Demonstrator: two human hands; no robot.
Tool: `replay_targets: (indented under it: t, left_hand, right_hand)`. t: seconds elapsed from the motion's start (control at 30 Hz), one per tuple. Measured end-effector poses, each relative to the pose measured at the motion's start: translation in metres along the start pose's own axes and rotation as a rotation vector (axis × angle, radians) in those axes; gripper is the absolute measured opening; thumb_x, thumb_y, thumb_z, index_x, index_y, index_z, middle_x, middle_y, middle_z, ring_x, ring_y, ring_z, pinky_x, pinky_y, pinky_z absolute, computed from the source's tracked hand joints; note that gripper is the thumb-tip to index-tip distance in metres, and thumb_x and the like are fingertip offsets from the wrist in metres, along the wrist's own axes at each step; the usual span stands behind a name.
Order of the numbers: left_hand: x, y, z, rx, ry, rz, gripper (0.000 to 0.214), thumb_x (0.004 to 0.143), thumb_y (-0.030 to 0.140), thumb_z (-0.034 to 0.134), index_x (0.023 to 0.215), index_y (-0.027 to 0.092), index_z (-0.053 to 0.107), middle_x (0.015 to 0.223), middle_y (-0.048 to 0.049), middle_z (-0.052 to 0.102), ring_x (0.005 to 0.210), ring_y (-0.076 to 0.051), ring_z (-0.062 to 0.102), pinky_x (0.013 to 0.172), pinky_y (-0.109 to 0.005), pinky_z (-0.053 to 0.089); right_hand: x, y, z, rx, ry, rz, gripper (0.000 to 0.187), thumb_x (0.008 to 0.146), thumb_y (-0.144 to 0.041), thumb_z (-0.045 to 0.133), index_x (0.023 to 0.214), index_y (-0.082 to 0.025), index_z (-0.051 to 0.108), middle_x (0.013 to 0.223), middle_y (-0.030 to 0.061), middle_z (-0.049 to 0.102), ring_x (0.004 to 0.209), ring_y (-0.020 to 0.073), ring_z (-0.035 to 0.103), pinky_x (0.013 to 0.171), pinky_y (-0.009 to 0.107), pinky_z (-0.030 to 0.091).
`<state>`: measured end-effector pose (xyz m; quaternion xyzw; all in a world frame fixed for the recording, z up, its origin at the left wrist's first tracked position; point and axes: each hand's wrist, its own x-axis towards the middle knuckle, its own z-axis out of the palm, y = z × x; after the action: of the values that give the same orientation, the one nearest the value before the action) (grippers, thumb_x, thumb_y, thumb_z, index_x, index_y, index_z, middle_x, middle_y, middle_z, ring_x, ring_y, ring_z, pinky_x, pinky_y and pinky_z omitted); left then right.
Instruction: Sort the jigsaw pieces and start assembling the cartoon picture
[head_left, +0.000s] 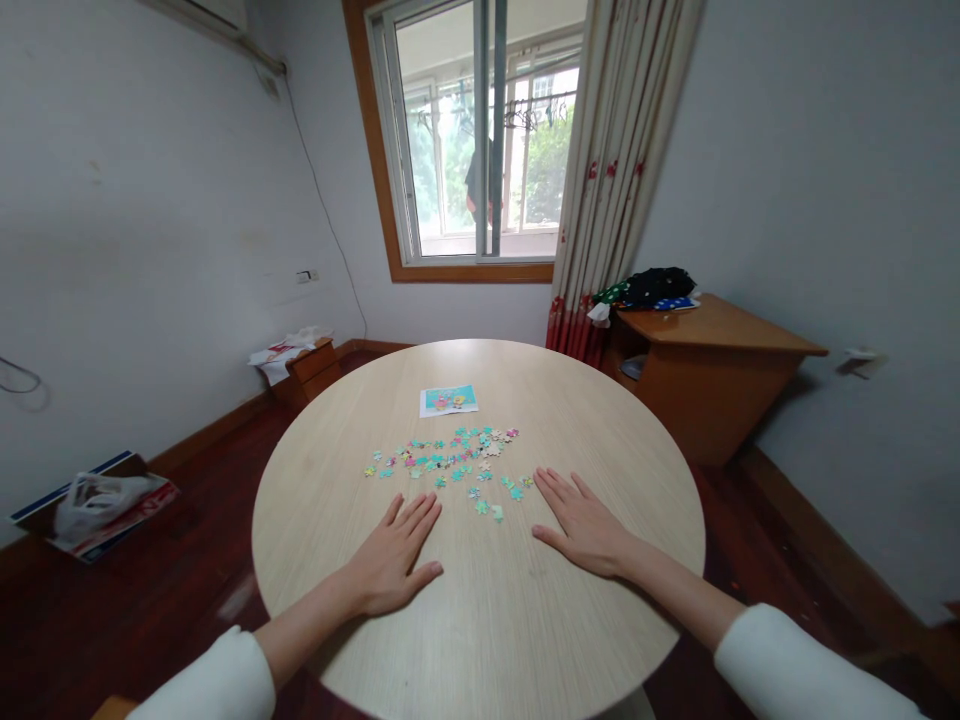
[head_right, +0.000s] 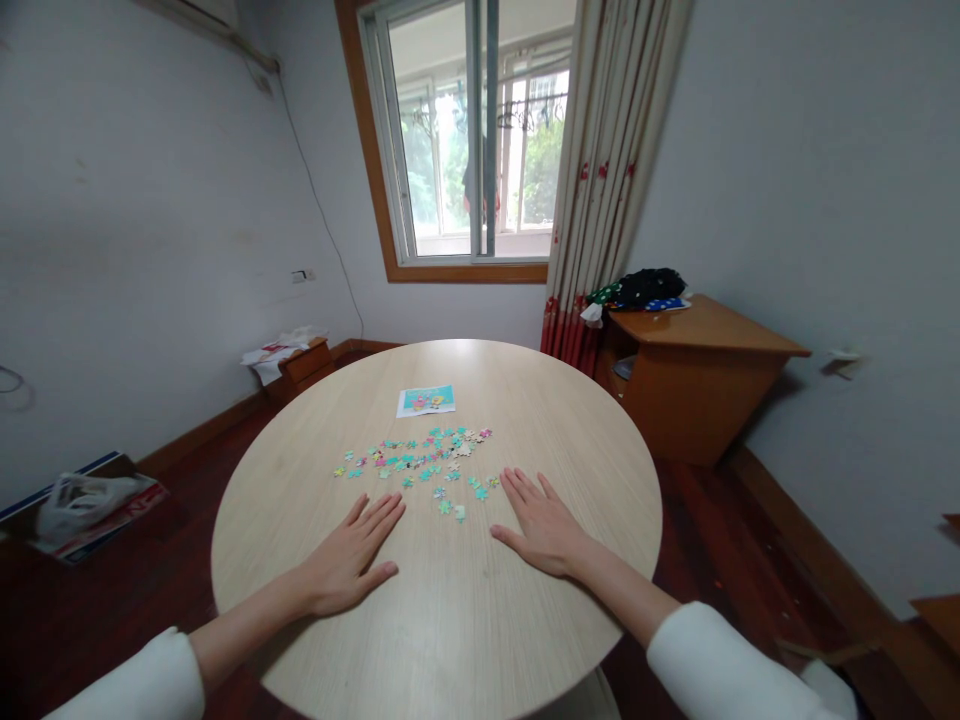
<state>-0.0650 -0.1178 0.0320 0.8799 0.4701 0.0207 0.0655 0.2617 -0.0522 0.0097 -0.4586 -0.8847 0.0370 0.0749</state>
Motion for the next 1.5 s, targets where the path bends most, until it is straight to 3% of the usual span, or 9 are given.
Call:
replay_targets:
  t: [0.27, 0.4, 0.53, 0.63, 0.77, 0.97, 1.07, 1.2, 1.5]
  left_hand:
    - [0.003, 0.001, -0.004, -0.181, 0.076, -0.035, 0.060, 0.088, 0.049, 0.034, 0.140, 0.020, 0.030, 0.146, -0.0104, 0.031, 0.135, -0.023, 0.026, 0.112, -0.047, 0.012]
    - [0.042, -0.007, -0.023, -0.646, 0.582, -0.328, 0.032, 0.084, 0.040, 0.039, 0.089, 0.017, 0.060, 0.096, -0.0097, 0.066, 0.092, -0.019, 0.059, 0.086, -0.034, 0.045]
    - [0.094, -0.021, -0.040, -1.314, 0.932, -0.532, 0.037, 0.076, 0.038, 0.046, 0.049, 0.022, 0.025, 0.042, 0.0068, 0.028, 0.039, -0.007, 0.031, 0.043, -0.023, 0.034]
    - [0.119, -0.026, -0.037, -1.637, 0.877, -0.588, 0.041, 0.073, 0.035, 0.046, 0.052, 0.023, 0.014, 0.041, 0.0104, 0.011, 0.035, -0.005, 0.013, 0.036, -0.021, 0.018]
    - [0.132, -0.025, -0.022, -1.622, 0.847, -0.574, 0.041, 0.068, 0.038, 0.053, 0.052, 0.023, 0.018, 0.042, 0.0113, 0.014, 0.035, -0.004, 0.015, 0.036, -0.020, 0.016]
    - [0.145, -0.015, -0.007, -0.945, 0.773, -0.438, 0.030, 0.073, 0.033, 0.054, 0.051, 0.019, 0.038, 0.048, 0.0058, 0.038, 0.047, -0.009, 0.040, 0.051, -0.022, 0.034]
    - [0.152, -0.004, -0.002, -0.637, 0.625, -0.298, 0.005, 0.073, 0.021, 0.057, 0.075, 0.017, 0.058, 0.074, -0.0016, 0.058, 0.072, -0.015, 0.055, 0.070, -0.027, 0.042]
    - [0.155, 0.005, 0.003, -0.420, 0.488, -0.243, 0.018, 0.073, 0.016, 0.060, 0.090, 0.017, 0.062, 0.092, -0.0083, 0.061, 0.092, -0.022, 0.055, 0.082, -0.034, 0.042]
    - [0.154, 0.007, 0.003, -0.884, 0.605, -0.298, 0.024, 0.080, 0.028, 0.048, 0.070, 0.013, 0.063, 0.064, -0.0027, 0.061, 0.061, -0.013, 0.051, 0.059, -0.024, 0.038]
  right_hand:
    - [0.007, 0.000, -0.020, 0.100, 0.037, -0.004, 0.069, 0.083, -0.061, 0.039, 0.134, -0.015, 0.045, 0.138, 0.0146, 0.043, 0.127, 0.0281, 0.039, 0.107, 0.044, 0.025]
    - [0.046, 0.006, -0.039, 0.340, 0.301, 0.134, 0.041, 0.093, -0.033, 0.030, 0.101, -0.015, 0.066, 0.099, 0.0118, 0.067, 0.089, 0.0199, 0.061, 0.082, 0.033, 0.043]
    - [0.091, 0.002, -0.033, 0.322, 0.305, 0.078, 0.022, 0.081, -0.019, 0.054, 0.099, -0.014, 0.067, 0.100, 0.0101, 0.065, 0.093, 0.0188, 0.057, 0.085, 0.032, 0.039]
    - [0.108, -0.005, -0.021, 0.243, 0.201, -0.012, 0.022, 0.079, -0.016, 0.059, 0.100, -0.018, 0.067, 0.104, 0.0091, 0.063, 0.099, 0.0197, 0.055, 0.087, 0.034, 0.036]
    - [0.114, -0.006, -0.010, 0.208, 0.213, -0.061, 0.016, 0.084, -0.018, 0.056, 0.095, -0.019, 0.068, 0.097, 0.0072, 0.065, 0.096, 0.0190, 0.056, 0.084, 0.034, 0.035]
    - [0.119, -0.003, 0.002, 0.165, 0.301, -0.122, 0.013, 0.085, -0.020, 0.055, 0.090, -0.018, 0.067, 0.090, 0.0072, 0.064, 0.091, 0.0186, 0.056, 0.080, 0.032, 0.036]
    - [0.122, -0.005, 0.004, 0.131, 0.327, -0.138, 0.014, 0.087, -0.020, 0.052, 0.090, -0.018, 0.066, 0.088, 0.0069, 0.063, 0.089, 0.0183, 0.055, 0.078, 0.031, 0.036]
    - [0.123, -0.010, 0.001, 0.119, 0.360, -0.153, 0.018, 0.089, -0.017, 0.047, 0.088, -0.018, 0.065, 0.084, 0.0069, 0.062, 0.085, 0.0180, 0.055, 0.076, 0.031, 0.037]
    - [0.118, -0.023, -0.003, 0.578, 0.460, -0.106, 0.018, 0.086, -0.018, 0.045, 0.082, -0.017, 0.062, 0.079, 0.0058, 0.064, 0.074, 0.0161, 0.058, 0.070, 0.029, 0.045]
